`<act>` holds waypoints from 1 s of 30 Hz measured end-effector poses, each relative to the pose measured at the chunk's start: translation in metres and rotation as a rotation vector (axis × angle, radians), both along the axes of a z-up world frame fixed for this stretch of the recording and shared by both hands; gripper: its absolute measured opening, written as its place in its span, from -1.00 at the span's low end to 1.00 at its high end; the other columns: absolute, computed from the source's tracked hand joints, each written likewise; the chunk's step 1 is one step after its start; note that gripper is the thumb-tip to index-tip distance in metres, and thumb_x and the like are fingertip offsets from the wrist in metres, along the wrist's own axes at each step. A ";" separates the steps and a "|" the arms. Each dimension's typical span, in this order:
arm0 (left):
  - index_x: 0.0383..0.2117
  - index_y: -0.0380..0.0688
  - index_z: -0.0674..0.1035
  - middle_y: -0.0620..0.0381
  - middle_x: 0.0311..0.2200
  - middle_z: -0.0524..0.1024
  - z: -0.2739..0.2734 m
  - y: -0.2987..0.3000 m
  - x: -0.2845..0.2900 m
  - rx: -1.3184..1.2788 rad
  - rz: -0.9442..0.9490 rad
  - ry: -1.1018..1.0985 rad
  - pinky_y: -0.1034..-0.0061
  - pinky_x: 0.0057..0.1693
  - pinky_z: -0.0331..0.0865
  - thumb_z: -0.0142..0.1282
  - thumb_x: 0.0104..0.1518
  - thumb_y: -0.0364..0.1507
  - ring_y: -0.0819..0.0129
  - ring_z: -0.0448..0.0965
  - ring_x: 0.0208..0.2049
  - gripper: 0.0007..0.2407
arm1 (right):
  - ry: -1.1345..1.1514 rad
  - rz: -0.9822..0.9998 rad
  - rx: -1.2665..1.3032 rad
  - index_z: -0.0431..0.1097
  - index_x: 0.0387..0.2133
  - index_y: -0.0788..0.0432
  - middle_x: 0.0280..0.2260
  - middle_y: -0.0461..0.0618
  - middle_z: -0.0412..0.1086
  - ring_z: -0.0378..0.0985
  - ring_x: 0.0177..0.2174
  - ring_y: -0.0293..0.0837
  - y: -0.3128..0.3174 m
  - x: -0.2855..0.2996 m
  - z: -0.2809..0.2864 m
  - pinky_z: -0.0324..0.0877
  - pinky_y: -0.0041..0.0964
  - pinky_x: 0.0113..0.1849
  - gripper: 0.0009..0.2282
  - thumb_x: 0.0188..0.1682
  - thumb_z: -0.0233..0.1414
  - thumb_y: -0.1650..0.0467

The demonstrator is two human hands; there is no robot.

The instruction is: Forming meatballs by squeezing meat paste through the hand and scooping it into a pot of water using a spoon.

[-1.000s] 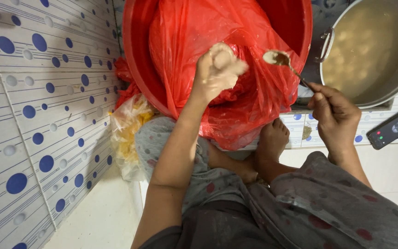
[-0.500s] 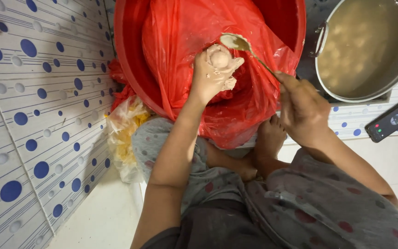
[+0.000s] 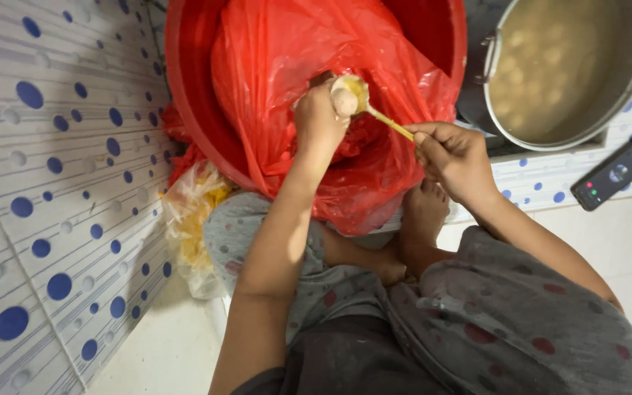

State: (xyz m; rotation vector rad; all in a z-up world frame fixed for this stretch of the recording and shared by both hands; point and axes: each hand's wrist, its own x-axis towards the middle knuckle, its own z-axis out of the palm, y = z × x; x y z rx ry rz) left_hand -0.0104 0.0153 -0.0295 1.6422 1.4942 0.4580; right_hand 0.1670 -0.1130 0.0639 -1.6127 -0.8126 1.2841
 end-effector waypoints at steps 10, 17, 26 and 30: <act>-0.43 0.00 0.69 0.05 -0.45 0.67 -0.036 0.001 0.004 0.048 0.062 -0.043 0.05 -0.09 0.55 0.27 0.04 -0.27 -0.05 0.67 -0.20 -0.86 | -0.124 -0.430 0.154 0.46 -0.11 0.38 -0.65 0.03 0.25 0.19 -0.75 -0.41 -0.067 0.127 -0.039 0.13 -0.52 -0.68 -0.89 0.17 0.04 0.54; -0.50 -0.09 0.64 -0.06 -0.53 0.59 -0.022 -0.001 0.003 0.055 0.076 -0.108 0.03 -0.21 0.50 0.28 0.05 -0.33 -0.14 0.65 -0.29 -0.87 | -0.646 -0.432 0.212 0.46 0.01 0.46 -0.51 0.15 0.39 0.31 -0.63 -0.28 -0.080 0.198 -0.101 0.20 -0.43 -0.62 -0.83 0.27 -0.05 0.59; -0.53 -0.20 0.55 0.01 -0.68 0.43 0.007 0.001 0.007 -0.224 0.242 -0.412 0.19 -0.55 0.50 0.32 0.06 -0.43 0.15 0.52 -0.63 -0.83 | -0.567 -0.492 0.343 0.43 0.04 0.35 -0.50 0.10 0.38 0.33 -0.64 -0.25 -0.067 0.162 -0.082 0.20 -0.44 -0.60 -0.81 0.28 -0.10 0.54; -0.43 -0.15 0.53 0.05 -0.34 0.61 0.023 -0.003 -0.007 -0.339 0.265 -1.018 0.66 -0.36 0.46 0.18 0.16 -0.56 0.48 0.56 -0.46 -0.93 | -0.387 -0.332 0.311 0.48 -0.30 0.29 -0.56 0.15 0.42 0.38 -0.69 -0.20 -0.064 0.099 -0.049 0.26 -0.35 -0.63 -0.92 0.20 0.09 0.55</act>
